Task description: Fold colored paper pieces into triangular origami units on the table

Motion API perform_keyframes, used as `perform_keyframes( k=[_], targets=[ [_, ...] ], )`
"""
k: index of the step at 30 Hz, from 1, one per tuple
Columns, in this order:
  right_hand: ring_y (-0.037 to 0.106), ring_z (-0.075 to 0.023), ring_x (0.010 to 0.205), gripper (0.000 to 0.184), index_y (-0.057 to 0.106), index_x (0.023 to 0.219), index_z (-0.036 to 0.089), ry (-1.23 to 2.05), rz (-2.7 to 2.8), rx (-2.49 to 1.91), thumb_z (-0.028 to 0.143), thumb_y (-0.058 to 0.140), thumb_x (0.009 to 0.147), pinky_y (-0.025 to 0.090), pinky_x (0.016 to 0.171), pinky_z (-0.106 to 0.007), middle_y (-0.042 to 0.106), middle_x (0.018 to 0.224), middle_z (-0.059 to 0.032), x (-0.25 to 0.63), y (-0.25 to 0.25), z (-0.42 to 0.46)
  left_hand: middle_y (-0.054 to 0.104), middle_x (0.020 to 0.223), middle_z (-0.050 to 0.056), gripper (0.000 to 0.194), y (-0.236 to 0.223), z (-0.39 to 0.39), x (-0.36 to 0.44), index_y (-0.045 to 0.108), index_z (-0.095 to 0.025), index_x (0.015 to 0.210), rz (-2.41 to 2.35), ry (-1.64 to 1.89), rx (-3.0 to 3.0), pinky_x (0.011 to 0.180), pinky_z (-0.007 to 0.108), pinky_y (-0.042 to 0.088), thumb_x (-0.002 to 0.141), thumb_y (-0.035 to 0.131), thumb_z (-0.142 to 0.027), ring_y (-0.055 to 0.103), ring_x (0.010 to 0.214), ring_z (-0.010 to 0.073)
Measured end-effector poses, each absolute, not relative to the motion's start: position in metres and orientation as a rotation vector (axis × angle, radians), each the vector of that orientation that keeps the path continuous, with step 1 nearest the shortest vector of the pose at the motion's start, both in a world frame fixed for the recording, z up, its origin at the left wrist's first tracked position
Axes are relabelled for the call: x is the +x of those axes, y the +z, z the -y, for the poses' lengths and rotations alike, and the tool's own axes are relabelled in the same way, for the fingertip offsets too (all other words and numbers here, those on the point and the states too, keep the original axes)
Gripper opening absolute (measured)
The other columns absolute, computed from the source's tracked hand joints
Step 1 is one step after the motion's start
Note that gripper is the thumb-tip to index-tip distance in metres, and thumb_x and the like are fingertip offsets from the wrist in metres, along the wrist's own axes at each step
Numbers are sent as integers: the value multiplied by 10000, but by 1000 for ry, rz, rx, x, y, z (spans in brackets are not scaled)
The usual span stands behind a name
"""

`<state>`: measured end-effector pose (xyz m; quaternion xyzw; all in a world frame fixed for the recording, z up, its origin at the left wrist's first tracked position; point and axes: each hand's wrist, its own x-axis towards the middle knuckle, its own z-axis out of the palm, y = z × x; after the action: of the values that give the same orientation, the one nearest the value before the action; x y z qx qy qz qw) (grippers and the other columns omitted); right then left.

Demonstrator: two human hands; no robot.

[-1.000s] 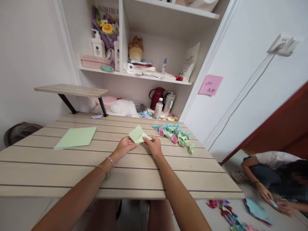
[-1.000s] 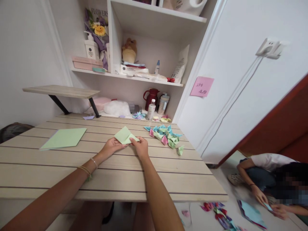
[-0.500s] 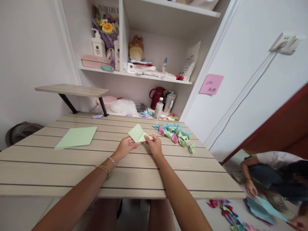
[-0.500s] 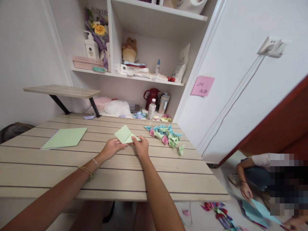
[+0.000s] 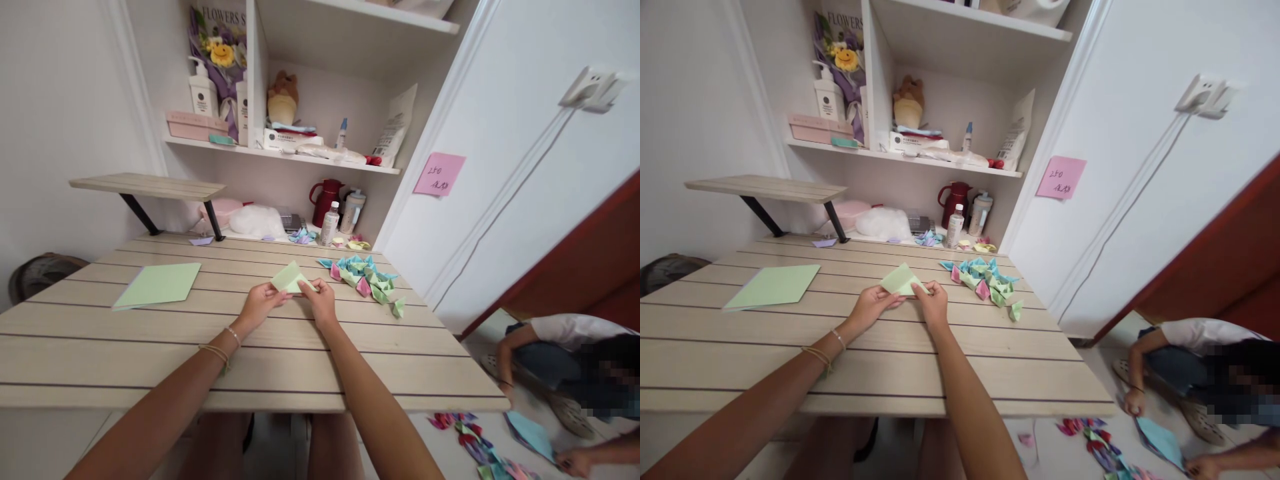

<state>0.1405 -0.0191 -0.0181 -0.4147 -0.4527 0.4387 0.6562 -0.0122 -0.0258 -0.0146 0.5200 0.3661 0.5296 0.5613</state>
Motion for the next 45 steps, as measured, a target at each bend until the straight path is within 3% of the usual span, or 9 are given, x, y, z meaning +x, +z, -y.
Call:
perform_keyframes(
  k=[6, 12, 18, 26, 29, 33, 35, 40, 45],
  targets=[
    [594, -136, 542, 342, 481, 654, 175, 983, 1067, -959, 395, 721, 548, 477, 546, -248, 603, 589, 19, 141, -18, 21, 704, 739, 124, 369, -12, 28, -10, 644, -58, 881, -953, 1177, 1239, 771, 356, 532, 591, 726, -272, 670, 729, 236],
    [609, -145, 528, 449, 473, 878, 188, 1021, 1080, -926, 359, 726, 549, 505, 531, -267, 647, 652, -2, 140, -15, 24, 703, 822, 130, 396, -13, 29, -10, 636, -69, 916, -919, 1172, 1175, 769, 373, 545, 577, 742, -246, 671, 725, 245],
    [618, -152, 552, 486, 472, 907, 186, 1058, 1108, -918, 342, 737, 531, 499, 532, -252, 650, 645, 0, 140, -13, 26, 704, 805, 134, 385, -13, 29, -10, 641, -72, 904, -941, 1156, 1140, 785, 388, 538, 570, 750, -229, 669, 744, 259],
    [521, -94, 412, 808, 414, 1179, 158, 1162, 1123, -867, 233, 789, 468, 468, 473, -211, 481, 421, 129, 138, -16, 26, 698, 867, 131, 364, -15, 28, -13, 656, -79, 855, -925, 1219, 1121, 811, 379, 523, 552, 760, -251, 666, 769, 256],
    [590, -128, 493, 751, 452, 1163, 146, 1275, 1022, -818, 249, 787, 499, 530, 574, -277, 515, 447, 101, 140, -19, 23, 700, 846, 135, 372, -15, 27, -15, 653, -68, 866, -921, 1214, 1108, 808, 375, 527, 560, 757, -253, 667, 766, 255],
    [654, -167, 653, 382, 599, 900, 130, 1451, 963, -729, 332, 735, 606, 554, 685, -300, 636, 630, -16, 142, -22, 20, 702, 816, 142, 345, -15, 26, -18, 648, -67, 855, -946, 1213, 1070, 780, 357, 543, 573, 752, -235, 672, 730, 250],
    [658, -170, 673, 293, 611, 787, 125, 1502, 938, -704, 367, 703, 649, 555, 698, -294, 654, 675, -48, 143, -22, 19, 701, 800, 151, 330, -16, 26, -20, 646, -65, 851, -949, 1199, 1072, 764, 346, 548, 590, 744, -241, 673, 719, 251],
    [663, -189, 696, 272, 600, 752, 128, 1557, 892, -692, 373, 687, 675, 558, 697, -319, 670, 690, -78, 143, -21, 19, 699, 769, 159, 363, -15, 25, -21, 629, -54, 899, -941, 1200, 1103, 750, 347, 549, 615, 730, -256, 673, 715, 251],
    [661, -198, 776, 289, 602, 772, 124, 1570, 863, -682, 397, 659, 697, 550, 700, -299, 682, 771, -108, 143, -22, 20, 699, 775, 140, 332, -10, 24, -22, 610, -79, 885, -887, 1163, 1146, 716, 300, 550, 653, 702, -297, 672, 683, 196]
  ],
)
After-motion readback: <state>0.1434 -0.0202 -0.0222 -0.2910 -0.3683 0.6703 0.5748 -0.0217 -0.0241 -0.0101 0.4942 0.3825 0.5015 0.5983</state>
